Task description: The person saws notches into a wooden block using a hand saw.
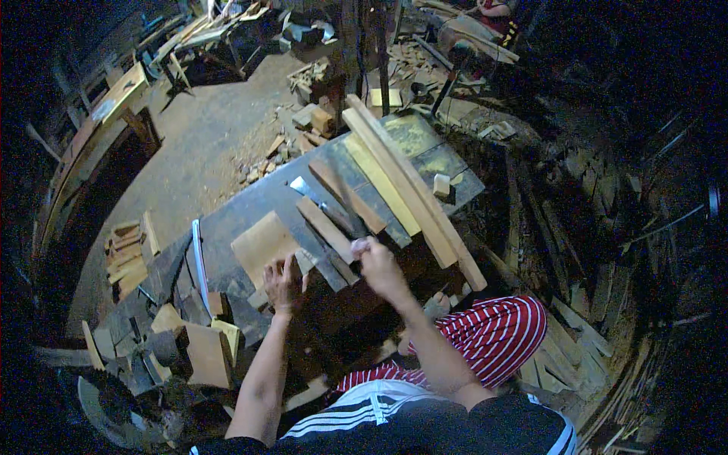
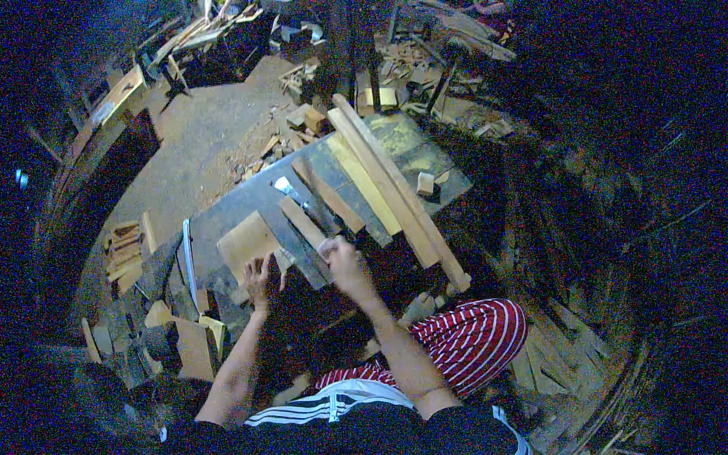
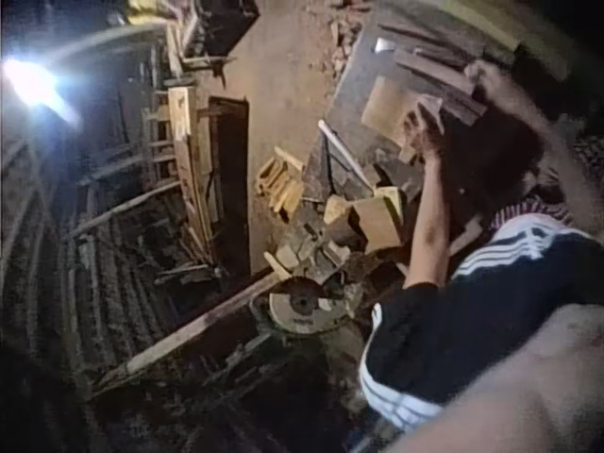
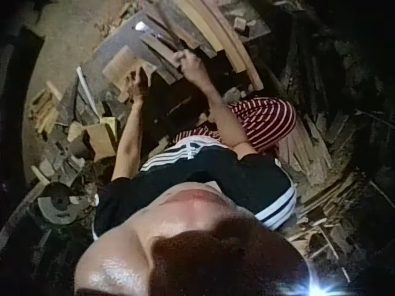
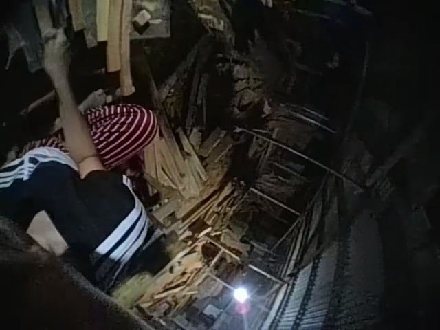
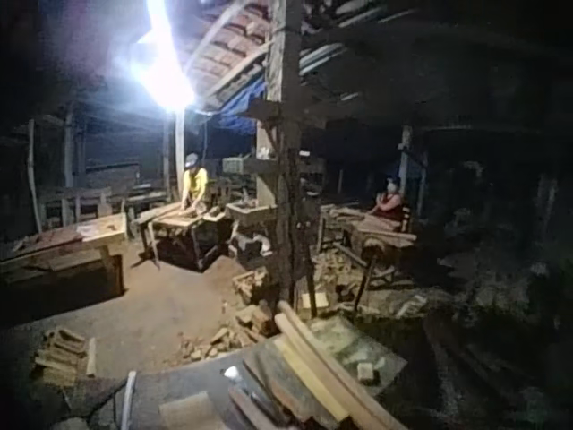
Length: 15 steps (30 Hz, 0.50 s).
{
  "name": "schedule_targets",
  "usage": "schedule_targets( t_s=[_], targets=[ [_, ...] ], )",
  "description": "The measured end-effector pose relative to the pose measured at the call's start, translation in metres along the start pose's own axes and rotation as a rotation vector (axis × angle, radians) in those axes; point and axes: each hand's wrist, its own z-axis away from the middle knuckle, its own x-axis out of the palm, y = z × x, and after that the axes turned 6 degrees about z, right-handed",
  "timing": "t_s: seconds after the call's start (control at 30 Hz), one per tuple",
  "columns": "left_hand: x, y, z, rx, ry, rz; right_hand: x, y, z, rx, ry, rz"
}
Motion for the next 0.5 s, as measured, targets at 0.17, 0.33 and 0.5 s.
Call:
schedule_targets(
  t_s=[0.17,0.33,0.5],
  targets=[
    [-0.015,0.002,0.02,0.126,-0.014,0.029,-0.033,0.059,-0.075,0.594,-0.022,-0.518],
    [-0.016,0.007,0.018,-0.01,-0.127,-0.06,-0.078,0.097,-0.169,0.667,-0.094,-0.644],
    [-0.007,0.016,0.011,-0.012,-0.127,-0.123,-0.114,0.12,-0.237,0.784,-0.113,-0.65]
  ],
)
